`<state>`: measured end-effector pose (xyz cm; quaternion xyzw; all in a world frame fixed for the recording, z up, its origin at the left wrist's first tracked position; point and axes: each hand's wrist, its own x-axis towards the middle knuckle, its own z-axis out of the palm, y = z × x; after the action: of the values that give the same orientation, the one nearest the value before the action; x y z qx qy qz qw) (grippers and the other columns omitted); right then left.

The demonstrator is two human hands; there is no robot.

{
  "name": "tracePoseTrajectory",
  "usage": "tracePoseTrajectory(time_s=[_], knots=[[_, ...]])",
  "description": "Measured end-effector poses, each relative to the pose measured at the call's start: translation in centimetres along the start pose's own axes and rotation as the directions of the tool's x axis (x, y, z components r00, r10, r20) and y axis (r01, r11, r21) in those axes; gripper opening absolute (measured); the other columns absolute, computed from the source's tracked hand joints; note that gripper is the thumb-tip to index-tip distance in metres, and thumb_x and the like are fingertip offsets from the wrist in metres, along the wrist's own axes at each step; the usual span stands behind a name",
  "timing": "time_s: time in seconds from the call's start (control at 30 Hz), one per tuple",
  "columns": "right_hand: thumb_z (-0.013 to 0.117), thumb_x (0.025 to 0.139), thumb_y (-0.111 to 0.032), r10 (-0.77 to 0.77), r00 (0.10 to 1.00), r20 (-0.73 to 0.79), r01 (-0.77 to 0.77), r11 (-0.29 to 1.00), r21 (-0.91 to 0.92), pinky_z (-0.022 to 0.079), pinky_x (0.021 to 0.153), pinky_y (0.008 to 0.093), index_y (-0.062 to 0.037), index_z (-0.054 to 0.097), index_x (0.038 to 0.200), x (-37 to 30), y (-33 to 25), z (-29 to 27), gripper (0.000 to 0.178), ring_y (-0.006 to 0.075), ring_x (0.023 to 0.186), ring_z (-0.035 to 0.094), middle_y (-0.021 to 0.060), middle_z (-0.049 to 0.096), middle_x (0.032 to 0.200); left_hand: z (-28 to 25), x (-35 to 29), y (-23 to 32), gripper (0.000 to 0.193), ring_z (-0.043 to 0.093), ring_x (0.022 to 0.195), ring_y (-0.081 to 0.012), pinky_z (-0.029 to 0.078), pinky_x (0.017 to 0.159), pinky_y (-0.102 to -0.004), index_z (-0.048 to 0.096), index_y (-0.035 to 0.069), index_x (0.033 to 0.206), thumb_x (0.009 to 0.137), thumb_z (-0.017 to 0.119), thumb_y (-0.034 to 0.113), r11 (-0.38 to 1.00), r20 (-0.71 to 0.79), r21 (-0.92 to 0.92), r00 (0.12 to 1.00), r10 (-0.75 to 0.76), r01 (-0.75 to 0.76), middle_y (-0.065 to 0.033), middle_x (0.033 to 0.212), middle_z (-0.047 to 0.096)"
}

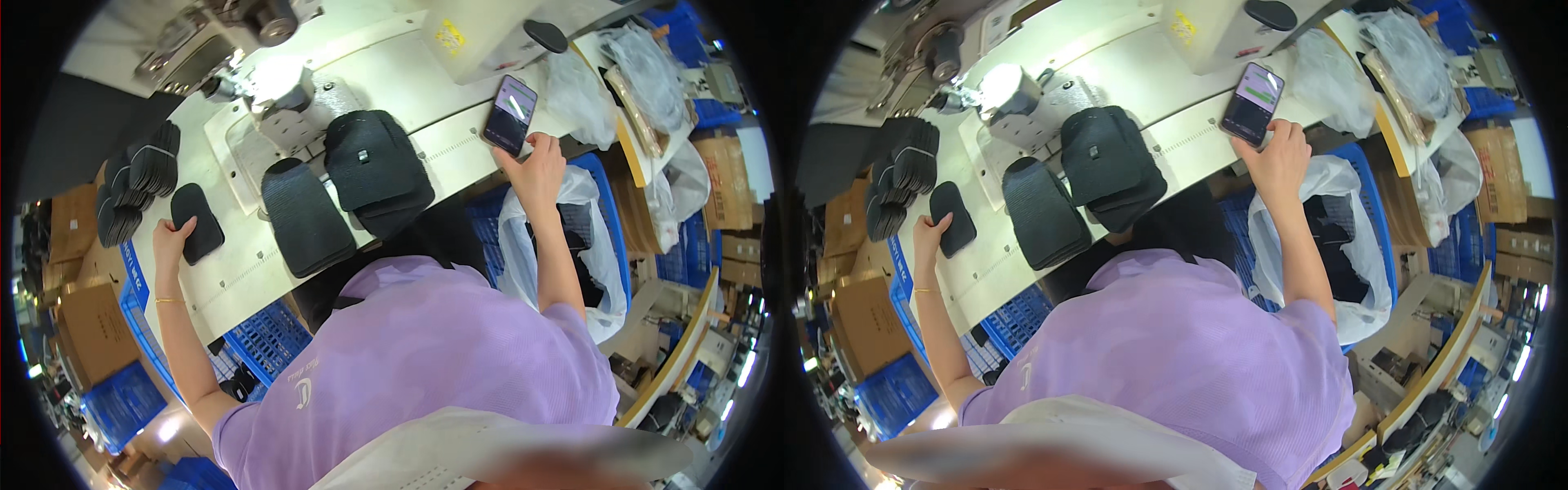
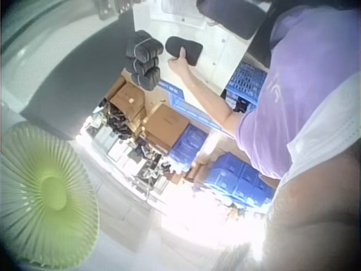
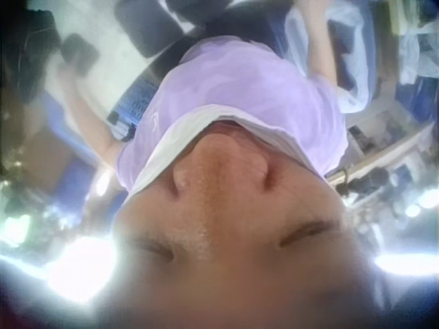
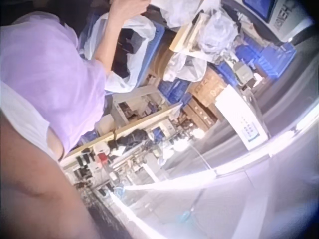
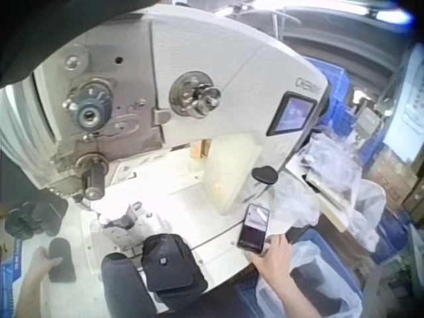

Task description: The person threads a sewing machine and then aligns and stitches pairs of fabric shoe components together using the machine.

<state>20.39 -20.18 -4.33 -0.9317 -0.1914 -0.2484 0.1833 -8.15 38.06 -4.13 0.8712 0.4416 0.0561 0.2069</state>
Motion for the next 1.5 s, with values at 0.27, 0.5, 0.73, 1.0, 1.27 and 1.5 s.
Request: tracePoseTrajectory(time_s=[0.27, 0.5, 0.73, 1.0, 1.27, 1.5], knots=[[0.082, 0.07, -0.04, 0.096, 0.986, 0.136, -0.11, 0.989, 0.098, 0.042, 0.072, 0.0407, -0.0025, 0.055, 0.09, 0.8, -0.1, 0.6, 0.051, 0.0306, 0.08, 0.059, 0.0118, 0.06, 0.085, 2.1, -1.2, 2.3, 0.036, 0.043, 0.064, -0.0076, 0.039, 0.06, -0.0246, 0.05, 0.007, 0.073, 0.076, 0.084, 0.019, 0.846, 0.142, -0.53, 0.99, 0.023, 0.056, 0.0038, 0.071, 0.048], [0.08, 0.076, -0.018, -0.112, 0.982, -0.155, 0.163, 0.913, 0.374, 0.041, 0.068, 0.0378, -0.0038, 0.056, 0.091, -0.1, -3.9, -0.2, 0.031, 0.0263, 0.075, 0.057, 0.0086, 0.061, 0.088, -1.0, -4.9, 6.9, 0.025, 0.066, 0.09, -0.0189, 0.054, 0.083, -0.0285, 0.062, -0.004, 0.108, 0.089, 0.068, 0.009, 0.15, 0.241, -0.955, 0.965, -0.102, 0.255, -0.0088, 0.1, 0.067], [0.071, 0.087, -0.005, -0.344, 0.918, 0.197, -0.085, 0.315, 0.945, 0.048, 0.053, 0.0238, 0.0022, 0.065, 0.11, 0.5, -18.1, -3.4, 0.024, 0.0113, 0.056, 0.061, 0.0076, 0.067, 0.076, -0.6, -13.0, 19.4, 0.03, 0.068, 0.095, -0.0208, 0.057, 0.086, -0.0332, 0.059, -0.004, 0.117, 0.089, 0.066, 0.001, 0.062, 0.003, -0.998, 0.993, 0.118, -0.004, -0.0135, 0.109, 0.067], [0.065, 0.094, -0.014, -0.573, 0.619, 0.536, -0.529, 0.199, 0.825, 0.044, 0.048, 0.0212, 0.0053, 0.062, 0.109, 2.4, -22.7, -2.2, 0.024, 0.0044, 0.052, 0.055, 0.0065, 0.07, 0.079, -0.5, -13.4, 21.5, 0.031, 0.068, 0.093, -0.0213, 0.059, 0.083, -0.0338, 0.057, -0.007, 0.114, 0.087, 0.07, 0.003, -0.016, 0.015, -1.0, 0.98, 0.197, 0.019, -0.0156, 0.106, 0.067], [0.072, 0.085, -0.01, -0.348, 0.851, -0.393, 0.524, 0.515, 0.679, 0.052, 0.075, 0.0383, 0.0005, 0.049, 0.134, 9.1, -22.1, -0.6, 0.055, 0.0284, 0.091, 0.064, 0.0178, 0.06, 0.121, -0.9, -11.3, 21.0, 0.032, 0.069, 0.093, -0.021, 0.058, 0.084, -0.0337, 0.063, -0.009, 0.111, 0.085, 0.073, 0.006, 0.026, 0.181, -0.983, 0.953, 0.243, 0.18, -0.016, 0.105, 0.069], [0.07, 0.088, -0.018, -0.474, 0.859, -0.192, 0.469, 0.582, 0.664, 0.047, 0.062, 0.0331, -0.0055, 0.07, 0.093, 8.2, -21.8, -2.1, 0.013, 0.0216, 0.074, 0.061, 0.0123, 0.067, 0.102, -1.7, -10.5, 21.6, 0.032, 0.069, 0.092, -0.0205, 0.058, 0.082, -0.032, 0.063, -0.011, 0.11, 0.084, 0.073, 0.006, 0.066, 0.184, -0.983, 0.949, 0.255, 0.172, -0.0158, 0.103, 0.069]])
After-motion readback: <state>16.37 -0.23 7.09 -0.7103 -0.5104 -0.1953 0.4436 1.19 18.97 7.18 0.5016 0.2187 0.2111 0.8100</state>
